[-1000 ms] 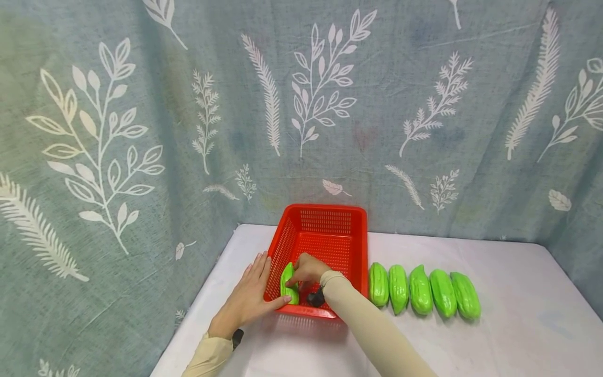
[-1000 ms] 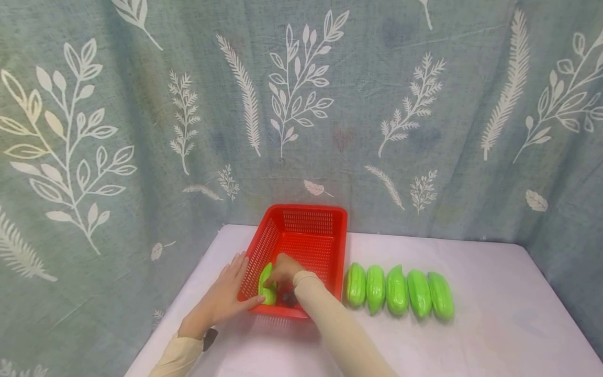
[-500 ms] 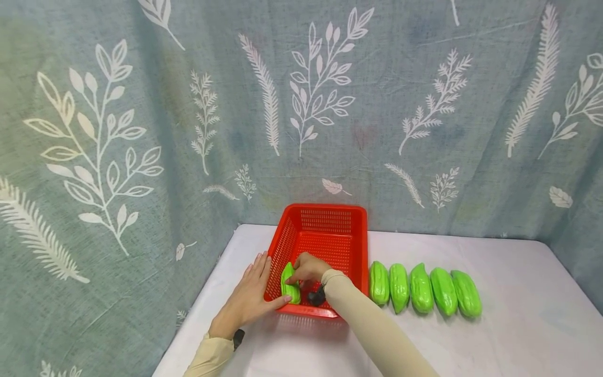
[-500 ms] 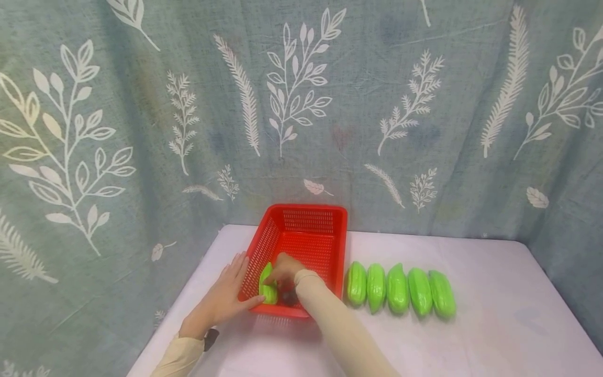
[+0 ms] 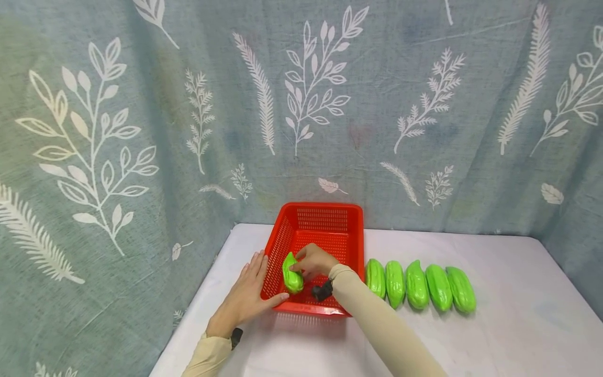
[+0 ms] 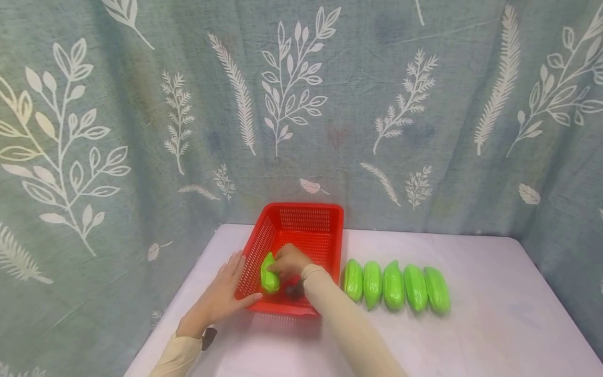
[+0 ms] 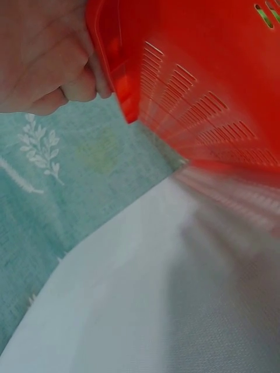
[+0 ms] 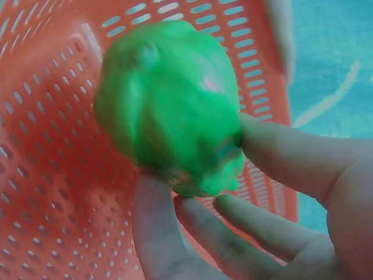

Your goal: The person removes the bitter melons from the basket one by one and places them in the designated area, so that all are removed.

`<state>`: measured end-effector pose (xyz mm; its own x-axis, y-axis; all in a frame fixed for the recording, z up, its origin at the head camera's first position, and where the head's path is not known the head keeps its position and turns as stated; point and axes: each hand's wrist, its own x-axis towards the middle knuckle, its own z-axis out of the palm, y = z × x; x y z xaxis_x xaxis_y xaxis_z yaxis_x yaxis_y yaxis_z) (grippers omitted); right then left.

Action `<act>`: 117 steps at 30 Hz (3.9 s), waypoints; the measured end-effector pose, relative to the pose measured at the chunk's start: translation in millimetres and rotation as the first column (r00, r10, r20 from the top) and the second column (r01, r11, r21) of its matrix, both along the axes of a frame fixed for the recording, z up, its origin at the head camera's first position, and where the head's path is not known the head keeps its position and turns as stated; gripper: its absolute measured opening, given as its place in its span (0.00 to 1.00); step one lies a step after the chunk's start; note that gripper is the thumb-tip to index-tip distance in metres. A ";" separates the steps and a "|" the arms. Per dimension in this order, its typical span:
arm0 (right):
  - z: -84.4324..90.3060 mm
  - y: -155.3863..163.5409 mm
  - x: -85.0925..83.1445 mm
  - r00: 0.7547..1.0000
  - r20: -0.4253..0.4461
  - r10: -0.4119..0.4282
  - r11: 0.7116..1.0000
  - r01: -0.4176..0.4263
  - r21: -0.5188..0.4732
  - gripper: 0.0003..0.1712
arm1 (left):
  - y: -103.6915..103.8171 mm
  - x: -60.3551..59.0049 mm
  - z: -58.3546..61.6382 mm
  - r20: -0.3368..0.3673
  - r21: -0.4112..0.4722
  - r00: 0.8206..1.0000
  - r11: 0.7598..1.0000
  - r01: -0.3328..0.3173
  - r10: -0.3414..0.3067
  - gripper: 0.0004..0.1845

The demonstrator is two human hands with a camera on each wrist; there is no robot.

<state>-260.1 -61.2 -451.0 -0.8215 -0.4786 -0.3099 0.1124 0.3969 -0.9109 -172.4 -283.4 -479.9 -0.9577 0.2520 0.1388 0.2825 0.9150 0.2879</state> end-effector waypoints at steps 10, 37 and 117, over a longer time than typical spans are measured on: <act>7.9 29.7 -0.9 0.997 -0.008 -0.078 0.991 0.077 -0.108 0.31 | 0.4 -2.7 -3.2 0.001 0.016 1.000 1.000 -0.005 0.005 0.65; 32.7 98.2 32.0 0.958 -0.062 -0.279 0.917 0.247 -0.312 0.25 | 0.2 0.0 -2.5 -0.019 0.035 1.000 0.999 0.005 -0.004 0.65; 6.6 315.4 93.8 0.575 -0.088 -0.814 0.556 0.725 -0.405 0.31 | 2.2 2.0 -4.4 -0.012 0.070 1.000 0.998 -0.008 0.009 0.64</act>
<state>-166.3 254.2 -444.5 -0.9367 0.3497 -0.0156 0.0075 -0.0247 -0.9997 -170.4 -281.2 -484.3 -0.9579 0.2330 0.1677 0.2787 0.8951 0.3480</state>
